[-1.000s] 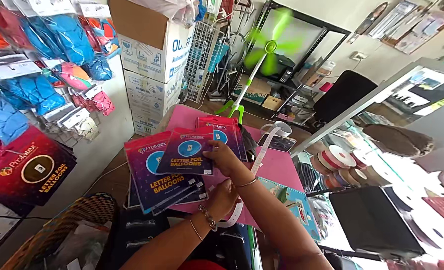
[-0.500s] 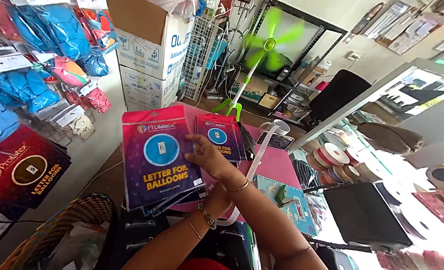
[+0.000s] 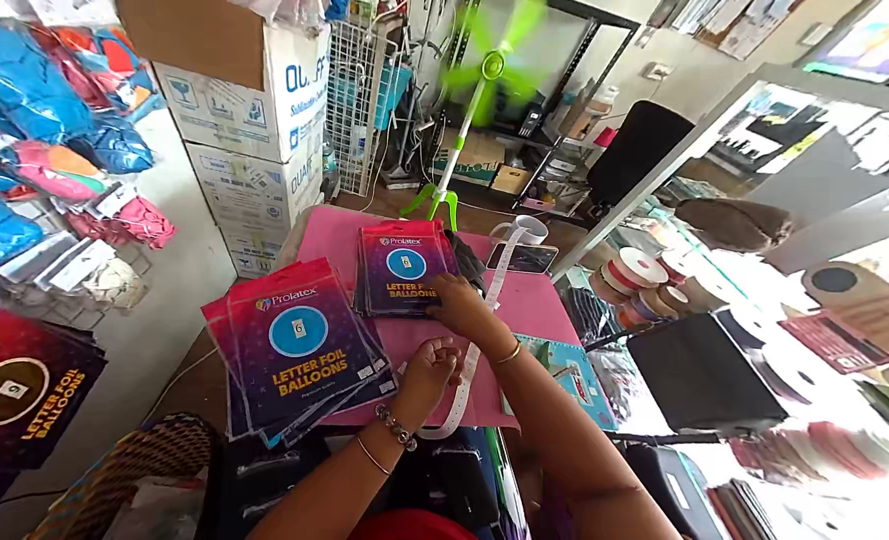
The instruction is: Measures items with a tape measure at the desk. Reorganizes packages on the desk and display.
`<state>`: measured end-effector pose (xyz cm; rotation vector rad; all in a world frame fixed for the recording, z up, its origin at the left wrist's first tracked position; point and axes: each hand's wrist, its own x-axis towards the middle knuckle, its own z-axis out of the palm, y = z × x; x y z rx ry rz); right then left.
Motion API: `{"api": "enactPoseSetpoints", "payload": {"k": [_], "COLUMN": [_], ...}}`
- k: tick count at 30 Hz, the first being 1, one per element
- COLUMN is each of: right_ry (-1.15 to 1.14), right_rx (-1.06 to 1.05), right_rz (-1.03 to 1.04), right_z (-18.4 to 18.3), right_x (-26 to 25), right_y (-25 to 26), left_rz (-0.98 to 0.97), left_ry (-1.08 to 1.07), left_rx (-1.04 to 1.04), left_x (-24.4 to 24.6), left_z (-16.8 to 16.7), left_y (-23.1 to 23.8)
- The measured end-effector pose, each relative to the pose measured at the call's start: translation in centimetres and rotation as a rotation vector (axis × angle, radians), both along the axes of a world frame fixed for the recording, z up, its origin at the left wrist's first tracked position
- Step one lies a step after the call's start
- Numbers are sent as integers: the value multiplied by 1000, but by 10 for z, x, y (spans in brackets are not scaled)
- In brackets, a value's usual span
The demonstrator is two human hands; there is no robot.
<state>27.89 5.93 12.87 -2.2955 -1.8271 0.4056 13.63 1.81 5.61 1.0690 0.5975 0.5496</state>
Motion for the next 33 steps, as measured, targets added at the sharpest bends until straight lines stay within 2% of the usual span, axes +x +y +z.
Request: {"api": "enactPoseSetpoints", "payload": {"k": [4, 10, 13, 17, 22, 24, 26, 29, 33], "right_ry": [-147, -211, -202, -31, 175, 313, 394, 375, 402], "right_rx": [-6, 323, 397, 164, 234, 246, 351, 393, 188], "right_rz": [67, 47, 24, 33, 137, 87, -46, -269, -375], "right_z": [-22, -34, -34, -23, -20, -14, -14, -16, -18], "right_x": [7, 0, 2, 10, 10, 15, 24, 33, 25], "right_y": [-15, -31, -33, -38, -64, -86, -111, -145, -169], "left_rz": [9, 28, 22, 12, 34, 56, 49, -20, -209], "left_ry": [7, -7, 7, 17, -6, -9, 12, 134, 434], "left_rx": [4, -18, 0, -7, -9, -13, -21, 119, 513], "left_x": [4, 2, 3, 3, 1, 4, 6, 8, 19], "left_z": [-1, -4, -2, 3, 3, 0, -1, 3, 13], "left_y": [1, 3, 3, 1, 2, 1, 0, -1, -7]}}
